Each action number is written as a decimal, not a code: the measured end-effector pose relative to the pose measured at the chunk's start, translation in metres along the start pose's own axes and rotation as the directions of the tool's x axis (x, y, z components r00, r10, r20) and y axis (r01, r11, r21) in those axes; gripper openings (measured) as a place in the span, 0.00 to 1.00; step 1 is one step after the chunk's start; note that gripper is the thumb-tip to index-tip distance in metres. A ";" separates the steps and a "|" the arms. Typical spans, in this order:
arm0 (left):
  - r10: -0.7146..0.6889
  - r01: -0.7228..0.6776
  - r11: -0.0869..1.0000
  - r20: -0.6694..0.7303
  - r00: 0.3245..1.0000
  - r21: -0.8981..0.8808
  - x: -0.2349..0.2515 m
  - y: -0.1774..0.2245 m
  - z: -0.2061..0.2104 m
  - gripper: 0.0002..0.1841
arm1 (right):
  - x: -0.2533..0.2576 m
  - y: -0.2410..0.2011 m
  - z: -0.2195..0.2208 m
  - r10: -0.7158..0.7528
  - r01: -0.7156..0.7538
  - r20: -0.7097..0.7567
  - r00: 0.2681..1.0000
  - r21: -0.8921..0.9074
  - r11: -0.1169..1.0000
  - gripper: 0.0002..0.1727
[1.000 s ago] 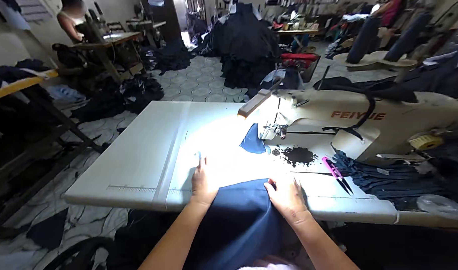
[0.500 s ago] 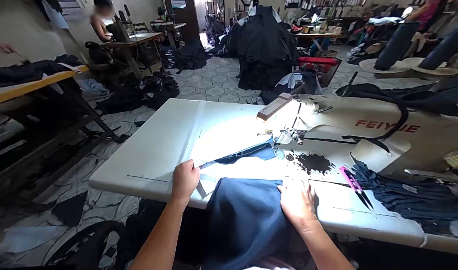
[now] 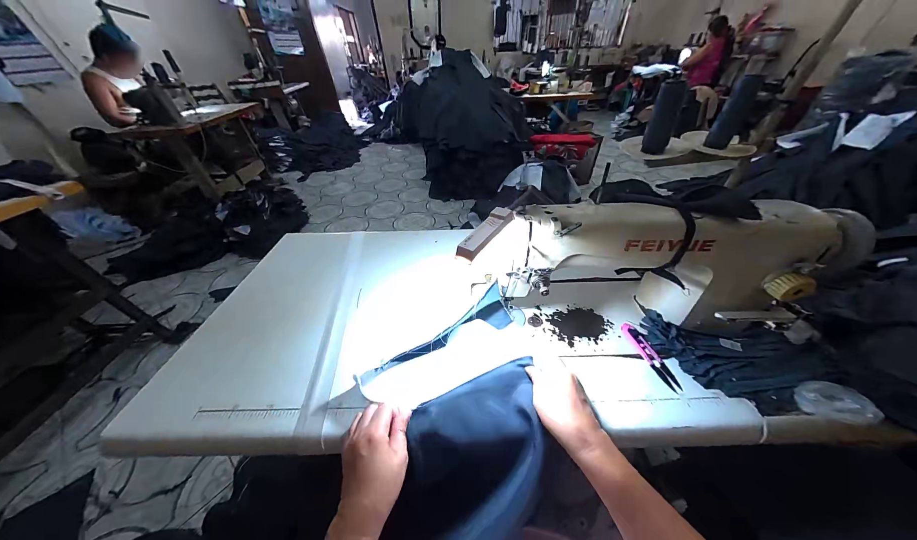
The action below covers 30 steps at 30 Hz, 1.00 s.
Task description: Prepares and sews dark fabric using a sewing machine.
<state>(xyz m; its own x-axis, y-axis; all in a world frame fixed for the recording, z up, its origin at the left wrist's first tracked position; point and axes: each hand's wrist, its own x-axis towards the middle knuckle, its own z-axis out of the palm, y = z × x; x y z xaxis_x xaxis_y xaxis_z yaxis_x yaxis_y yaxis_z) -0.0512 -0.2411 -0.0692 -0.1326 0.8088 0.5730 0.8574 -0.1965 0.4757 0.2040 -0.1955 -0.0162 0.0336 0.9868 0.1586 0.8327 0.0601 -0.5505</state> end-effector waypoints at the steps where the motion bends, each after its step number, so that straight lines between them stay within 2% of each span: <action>1: -0.037 0.037 0.995 0.003 0.999 -0.089 0.003 0.000 -0.006 0.16 | -0.006 -0.002 -0.004 -0.038 0.052 -0.085 0.996 0.172 0.984 0.16; 3: -0.132 0.133 0.946 0.025 0.991 -0.297 0.008 0.003 -0.021 0.14 | -0.019 -0.006 -0.011 -0.082 0.163 -0.206 0.975 0.414 0.895 0.11; 6: -0.182 0.227 0.863 0.142 0.973 -0.451 0.011 0.014 -0.039 0.13 | -0.037 -0.019 -0.028 -0.242 0.427 -0.425 0.872 0.420 0.801 0.07; 7: -0.176 0.274 0.845 0.244 0.954 -0.460 0.010 0.021 -0.046 0.14 | -0.041 -0.024 -0.037 -0.292 0.494 -0.456 0.841 0.424 0.759 0.07; 9: -0.117 0.355 0.818 0.474 0.873 -0.452 0.006 0.032 -0.052 0.14 | -0.049 -0.033 -0.057 -0.391 0.594 -0.469 0.792 0.440 0.674 0.07; 11: -0.025 0.398 0.767 0.597 0.802 -0.503 -0.002 0.033 -0.047 0.13 | -0.056 -0.038 -0.075 -0.500 0.677 -0.460 0.734 0.433 0.595 0.08; 12: 0.003 0.412 0.725 0.600 0.800 -0.552 -0.006 0.033 -0.045 0.12 | -0.060 -0.040 -0.082 -0.549 0.710 -0.451 0.704 0.431 0.557 0.09; 13: -0.001 0.411 0.688 0.566 0.824 -0.598 -0.009 0.033 -0.044 0.11 | -0.063 -0.042 -0.089 -0.586 0.735 -0.444 0.678 0.429 0.526 0.09; 16: -0.076 0.250 0.626 0.261 0.962 -0.738 -0.011 0.035 -0.046 0.08 | -0.072 -0.047 -0.100 -0.644 0.788 -0.455 0.615 0.397 0.471 0.07; 17: -0.092 0.203 0.602 0.186 0.978 -0.772 -0.007 0.038 -0.051 0.05 | -0.073 -0.048 -0.102 -0.648 0.798 -0.467 0.602 0.373 0.473 0.07; 18: -0.117 0.207 0.562 0.171 0.978 -0.801 -0.002 0.042 -0.058 0.04 | -0.072 -0.049 -0.105 -0.642 0.803 -0.483 0.595 0.339 0.490 0.07; 21: -0.121 0.415 0.407 0.402 0.908 -0.814 0.014 0.053 -0.080 0.14 | -0.059 -0.046 -0.110 -0.568 0.735 -0.508 0.648 0.223 0.640 0.09; 24: -0.029 0.462 0.328 0.480 0.877 -0.824 0.025 0.054 -0.086 0.17 | -0.033 -0.038 -0.113 -0.499 0.632 -0.449 0.741 0.215 0.745 0.14; 27: 0.059 0.434 0.416 0.500 0.864 -0.799 0.032 0.054 -0.086 0.15 | -0.019 -0.033 -0.115 -0.406 0.525 -0.353 0.843 0.371 0.766 0.13; 30: -0.031 0.305 0.468 0.330 0.944 -0.829 0.034 0.056 -0.080 0.13 | -0.014 -0.029 -0.117 -0.383 0.497 -0.319 0.867 0.489 0.717 0.11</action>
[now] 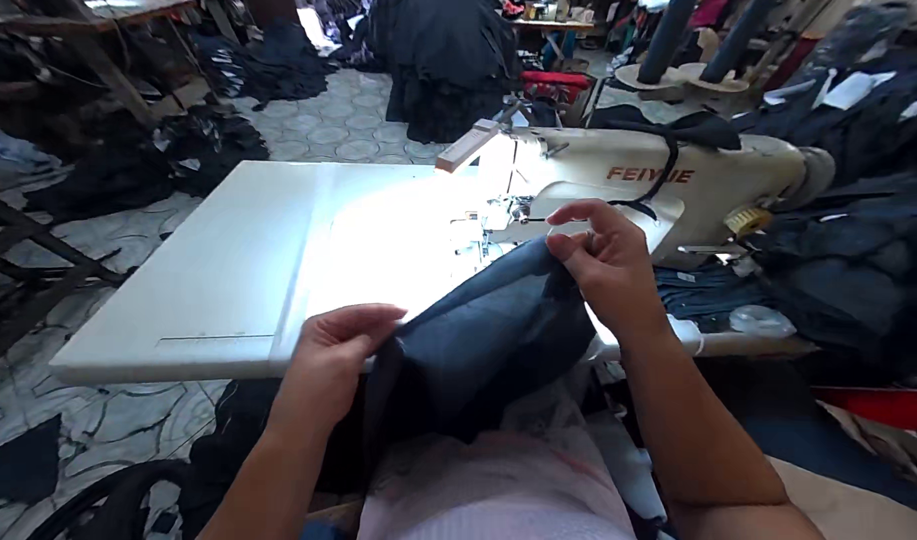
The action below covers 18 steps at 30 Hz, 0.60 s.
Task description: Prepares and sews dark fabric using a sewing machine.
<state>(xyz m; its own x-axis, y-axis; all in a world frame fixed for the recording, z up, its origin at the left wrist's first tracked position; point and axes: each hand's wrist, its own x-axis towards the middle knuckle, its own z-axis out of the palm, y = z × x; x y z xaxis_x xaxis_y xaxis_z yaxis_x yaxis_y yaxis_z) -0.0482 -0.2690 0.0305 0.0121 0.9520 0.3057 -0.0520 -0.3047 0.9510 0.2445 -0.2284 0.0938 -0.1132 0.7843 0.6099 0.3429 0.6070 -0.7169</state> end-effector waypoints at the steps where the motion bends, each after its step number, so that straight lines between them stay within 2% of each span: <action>1: 0.041 -0.041 0.999 -0.063 0.997 0.008 0.001 0.001 0.001 0.14 | 0.000 0.000 -0.002 0.011 -0.012 0.016 1.000 0.032 0.999 0.10; 3: 0.084 -0.082 0.996 -0.137 0.987 0.018 0.003 0.003 0.003 0.16 | -0.003 -0.004 -0.004 0.053 -0.057 0.048 0.997 0.077 0.995 0.08; 4: 0.092 -0.089 0.996 -0.131 0.987 0.026 0.003 0.003 0.004 0.15 | -0.004 -0.006 -0.004 0.078 -0.082 0.051 0.996 0.087 0.993 0.06; 8: 0.110 -0.111 0.985 0.016 0.994 0.128 0.001 -0.005 0.009 0.17 | -0.004 -0.006 -0.008 0.099 -0.101 0.022 0.995 0.108 0.989 0.03; 10: 0.117 -0.120 0.980 0.031 0.993 0.158 0.000 -0.008 0.012 0.14 | -0.004 -0.004 -0.013 0.066 -0.076 0.062 0.996 0.169 0.983 0.06; 13: 0.128 -0.124 0.979 -0.013 0.992 0.161 0.000 -0.009 0.012 0.11 | -0.007 -0.007 -0.023 0.012 -0.058 0.207 0.978 0.219 0.974 0.14; 16: 0.221 -0.214 0.965 -0.024 0.975 0.152 -0.001 -0.009 0.011 0.11 | -0.013 -0.015 -0.029 -0.039 0.023 0.222 0.974 0.072 0.997 0.18; 18: 0.280 -0.275 0.944 -0.004 0.960 0.184 -0.004 -0.007 0.010 0.09 | -0.017 -0.017 -0.033 -0.101 0.124 0.212 0.972 -0.100 0.987 0.14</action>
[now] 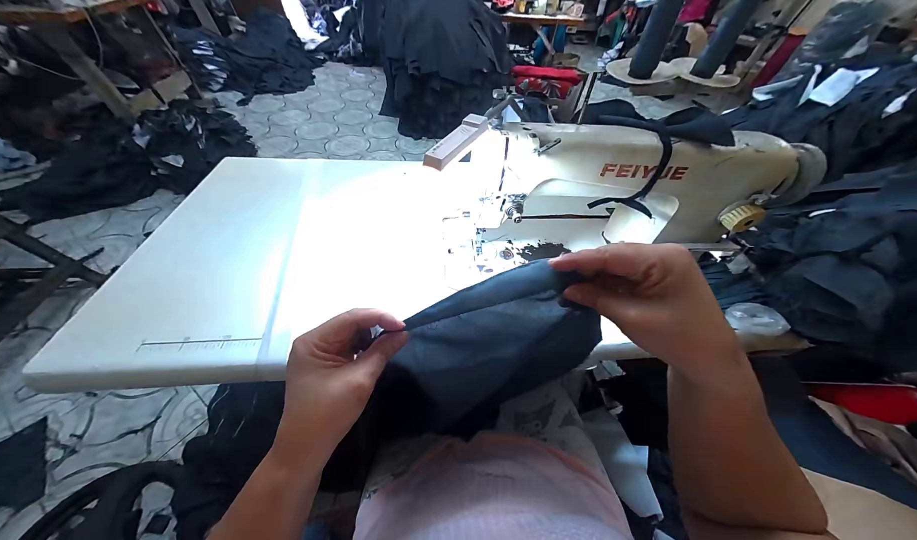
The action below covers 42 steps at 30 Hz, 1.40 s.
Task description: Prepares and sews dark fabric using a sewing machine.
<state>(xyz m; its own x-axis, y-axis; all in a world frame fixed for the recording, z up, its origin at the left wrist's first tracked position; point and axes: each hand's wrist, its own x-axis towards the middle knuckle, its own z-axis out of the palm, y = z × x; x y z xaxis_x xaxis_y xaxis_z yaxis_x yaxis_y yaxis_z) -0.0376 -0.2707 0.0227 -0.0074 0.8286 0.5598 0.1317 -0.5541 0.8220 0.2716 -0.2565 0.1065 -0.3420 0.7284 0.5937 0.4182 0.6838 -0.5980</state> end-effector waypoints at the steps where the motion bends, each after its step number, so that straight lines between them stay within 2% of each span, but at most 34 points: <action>1: 0.030 -0.031 0.999 0.006 1.000 0.037 -0.002 0.001 0.000 0.08 | -0.002 0.000 -0.002 -0.035 0.033 -0.014 0.999 -0.107 0.994 0.12; 3: 0.100 -0.102 0.987 0.026 0.995 0.123 -0.005 0.004 0.000 0.08 | -0.006 0.000 -0.005 -0.102 0.088 -0.036 0.994 -0.280 0.956 0.07; 5: 0.158 -0.163 0.967 0.045 0.986 0.193 -0.007 0.007 0.001 0.08 | -0.009 -0.003 -0.008 -0.139 0.111 -0.054 0.989 -0.357 0.928 0.07; 7: 0.193 -0.202 0.948 0.063 0.979 0.244 -0.009 0.013 0.002 0.08 | -0.013 -0.006 -0.010 -0.158 0.127 -0.065 0.985 -0.345 0.930 0.09; 10: 0.241 -0.264 0.920 0.113 0.964 0.289 -0.009 0.023 -0.002 0.08 | -0.019 -0.013 -0.011 -0.187 0.168 -0.069 0.980 -0.220 0.961 0.13; 13: 0.281 -0.319 0.939 0.253 0.926 0.126 -0.007 0.033 -0.013 0.07 | -0.027 -0.029 -0.008 -0.161 0.141 -0.130 0.978 -0.149 0.979 0.10; 16: 0.295 -0.242 0.952 0.358 0.886 -0.188 -0.007 0.038 -0.018 0.08 | -0.030 -0.038 -0.010 -0.113 0.091 -0.131 0.985 -0.168 0.982 0.07; 18: 0.184 -0.170 0.983 0.405 0.896 -0.070 -0.011 0.026 -0.015 0.10 | -0.027 -0.028 -0.009 -0.043 0.016 -0.080 0.996 -0.303 0.953 0.09; 20: -0.047 0.005 0.995 0.421 0.906 0.100 -0.027 0.000 -0.006 0.11 | -0.032 -0.004 0.001 0.112 -0.093 0.022 0.993 -0.416 0.905 0.09; 22: -0.273 0.194 0.958 0.462 0.844 0.212 -0.054 -0.023 0.003 0.11 | -0.049 0.025 0.021 0.348 -0.262 0.154 0.925 -0.407 0.875 0.10; 24: -0.342 0.232 0.929 0.434 0.833 0.288 -0.067 -0.039 0.008 0.11 | -0.057 0.054 0.039 0.469 -0.362 0.241 0.850 -0.381 0.851 0.14; 26: -0.319 0.178 0.912 0.363 0.876 0.371 -0.056 -0.045 0.009 0.12 | -0.049 0.080 0.052 0.401 -0.309 0.213 0.891 -0.361 0.880 0.13; 29: -0.300 0.113 0.820 0.254 0.920 0.561 -0.018 -0.057 0.013 0.13 | -0.016 0.134 0.077 0.177 -0.115 0.140 0.974 -0.369 0.922 0.12; 30: -0.319 0.100 0.762 0.236 0.918 0.640 -0.005 -0.061 0.016 0.13 | -0.001 0.150 0.085 0.147 -0.074 0.155 0.977 -0.397 0.915 0.13; 32: -0.416 0.093 0.595 0.207 0.886 0.798 0.018 -0.065 0.025 0.13 | 0.026 0.167 0.095 0.215 -0.049 0.285 0.934 -0.495 0.868 0.16; 33: -0.424 0.066 0.517 0.189 0.886 0.853 0.026 -0.065 0.032 0.12 | 0.036 0.173 0.100 0.221 -0.003 0.342 0.913 -0.537 0.844 0.16; 34: -0.380 0.011 0.487 0.200 0.903 0.874 0.030 -0.065 0.038 0.10 | 0.044 0.177 0.103 0.201 0.057 0.389 0.899 -0.559 0.827 0.15; 35: -0.282 -0.079 0.521 0.259 0.924 0.850 0.032 -0.069 0.042 0.12 | 0.050 0.181 0.105 0.169 0.115 0.427 0.888 -0.562 0.819 0.15; 36: -0.140 -0.215 0.581 0.356 0.924 0.785 0.032 -0.078 0.045 0.19 | 0.053 0.184 0.106 0.130 0.163 0.454 0.881 -0.550 0.819 0.15; 37: -0.052 -0.319 0.627 0.447 0.893 0.711 0.032 -0.087 0.049 0.26 | 0.055 0.187 0.106 0.093 0.196 0.464 0.881 -0.536 0.821 0.15; 38: -0.057 -0.359 0.662 0.522 0.851 0.658 0.032 -0.095 0.054 0.34 | 0.056 0.188 0.106 0.087 0.202 0.463 0.882 -0.538 0.818 0.15; 39: -0.125 -0.354 0.683 0.580 0.805 0.638 0.030 -0.102 0.059 0.39 | 0.056 0.186 0.106 0.115 0.177 0.445 0.888 -0.561 0.809 0.14; 41: -0.197 -0.349 0.675 0.615 0.764 0.650 0.026 -0.106 0.062 0.42 | 0.055 0.164 0.110 0.264 0.036 0.337 0.904 -0.674 0.738 0.11; 42: -0.212 -0.349 0.666 0.616 0.759 0.660 0.026 -0.106 0.062 0.42 | 0.052 0.146 0.115 0.336 -0.069 0.248 0.909 -0.705 0.706 0.12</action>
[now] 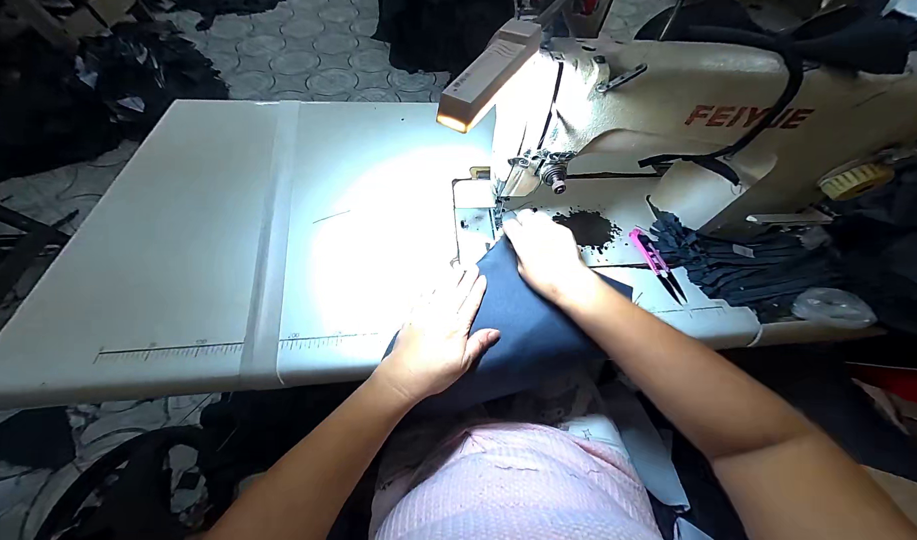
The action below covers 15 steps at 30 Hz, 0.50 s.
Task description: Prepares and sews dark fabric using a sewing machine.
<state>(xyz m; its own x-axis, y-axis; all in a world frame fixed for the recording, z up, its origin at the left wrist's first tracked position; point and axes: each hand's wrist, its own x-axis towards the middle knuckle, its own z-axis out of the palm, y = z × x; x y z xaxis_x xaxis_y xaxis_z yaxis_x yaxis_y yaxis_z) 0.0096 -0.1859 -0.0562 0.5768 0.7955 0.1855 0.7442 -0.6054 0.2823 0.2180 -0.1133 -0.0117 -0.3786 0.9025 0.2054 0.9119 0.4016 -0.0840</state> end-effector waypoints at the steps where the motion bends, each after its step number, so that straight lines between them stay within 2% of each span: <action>1: -0.003 0.003 1.000 -0.005 1.000 0.007 -0.001 0.001 0.000 0.41 | -0.008 -0.017 -0.005 0.094 -0.093 -0.013 0.996 0.028 0.995 0.16; 3: -0.006 0.006 1.000 -0.021 1.000 0.022 -0.003 0.002 0.000 0.41 | -0.028 -0.046 0.000 0.215 -0.212 -0.019 0.976 0.105 0.971 0.23; 4: -0.011 0.011 1.000 -0.018 1.000 0.024 -0.003 0.002 0.000 0.41 | -0.035 -0.055 0.009 0.243 -0.237 -0.024 0.970 0.145 0.961 0.25; 7: -0.017 0.017 0.999 -0.014 1.000 0.033 -0.004 0.004 0.001 0.41 | -0.045 -0.056 0.024 0.277 -0.289 0.084 0.957 0.212 0.934 0.29; 11: 0.002 -0.001 1.000 -0.017 1.000 0.022 -0.005 0.013 -0.005 0.39 | -0.048 -0.032 0.027 0.133 -0.133 0.018 0.991 0.268 0.954 0.28; 15: 0.051 -0.047 0.998 -0.133 0.990 0.037 -0.001 0.014 -0.001 0.25 | -0.039 -0.006 0.027 0.023 0.017 -0.122 0.992 0.316 0.949 0.22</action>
<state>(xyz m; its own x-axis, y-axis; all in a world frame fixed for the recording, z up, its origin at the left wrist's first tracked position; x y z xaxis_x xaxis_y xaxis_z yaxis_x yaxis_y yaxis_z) 0.0188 -0.1950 -0.0511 0.5644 0.7596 0.3232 0.7282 -0.6426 0.2385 0.2231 -0.1467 -0.0454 -0.3356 0.8858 0.3206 0.8087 0.4455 -0.3842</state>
